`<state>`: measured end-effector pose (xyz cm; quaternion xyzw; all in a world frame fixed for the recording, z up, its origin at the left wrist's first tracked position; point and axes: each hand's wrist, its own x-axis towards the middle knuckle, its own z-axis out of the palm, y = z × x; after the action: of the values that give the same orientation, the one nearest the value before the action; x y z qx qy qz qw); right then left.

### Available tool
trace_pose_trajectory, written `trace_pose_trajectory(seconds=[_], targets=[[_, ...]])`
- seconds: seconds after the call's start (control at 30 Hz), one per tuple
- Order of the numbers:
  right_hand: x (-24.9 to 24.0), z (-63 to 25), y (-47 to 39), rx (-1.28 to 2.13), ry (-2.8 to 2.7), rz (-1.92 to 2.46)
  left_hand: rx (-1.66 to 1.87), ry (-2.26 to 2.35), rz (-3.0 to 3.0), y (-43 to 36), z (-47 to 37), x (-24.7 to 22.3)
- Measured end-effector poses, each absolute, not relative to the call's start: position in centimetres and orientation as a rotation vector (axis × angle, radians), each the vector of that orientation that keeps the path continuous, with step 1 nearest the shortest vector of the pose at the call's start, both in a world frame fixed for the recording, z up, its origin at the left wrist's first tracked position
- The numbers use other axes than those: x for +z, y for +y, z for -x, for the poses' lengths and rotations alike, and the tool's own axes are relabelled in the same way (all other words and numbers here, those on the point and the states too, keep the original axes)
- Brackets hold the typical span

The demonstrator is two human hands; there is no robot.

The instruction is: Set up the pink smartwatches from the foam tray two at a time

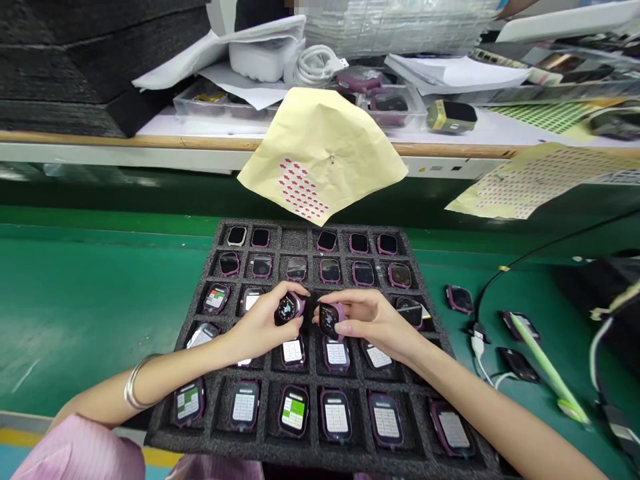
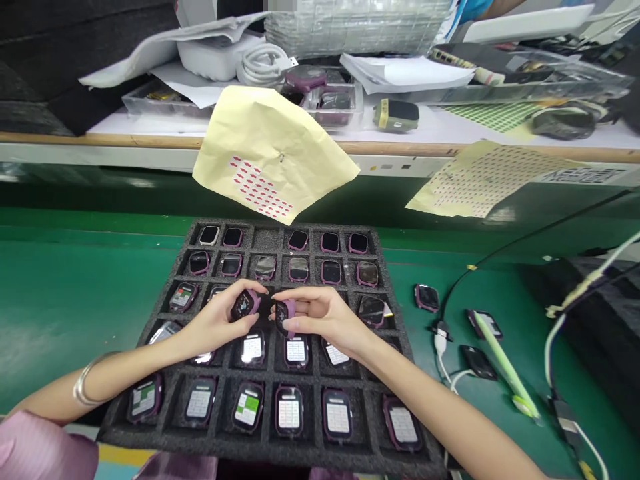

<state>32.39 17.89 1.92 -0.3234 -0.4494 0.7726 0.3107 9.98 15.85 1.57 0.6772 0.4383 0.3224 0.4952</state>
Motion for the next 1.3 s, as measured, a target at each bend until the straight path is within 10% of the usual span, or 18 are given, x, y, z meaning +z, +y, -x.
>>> trace_pose_trajectory(seconds=[1.3], targets=[[2.15, -32.46, 17.96, 2.003, -1.244, 0.816, 0.769, 1.07, -1.656, 15.98, -9.84, 2.29]])
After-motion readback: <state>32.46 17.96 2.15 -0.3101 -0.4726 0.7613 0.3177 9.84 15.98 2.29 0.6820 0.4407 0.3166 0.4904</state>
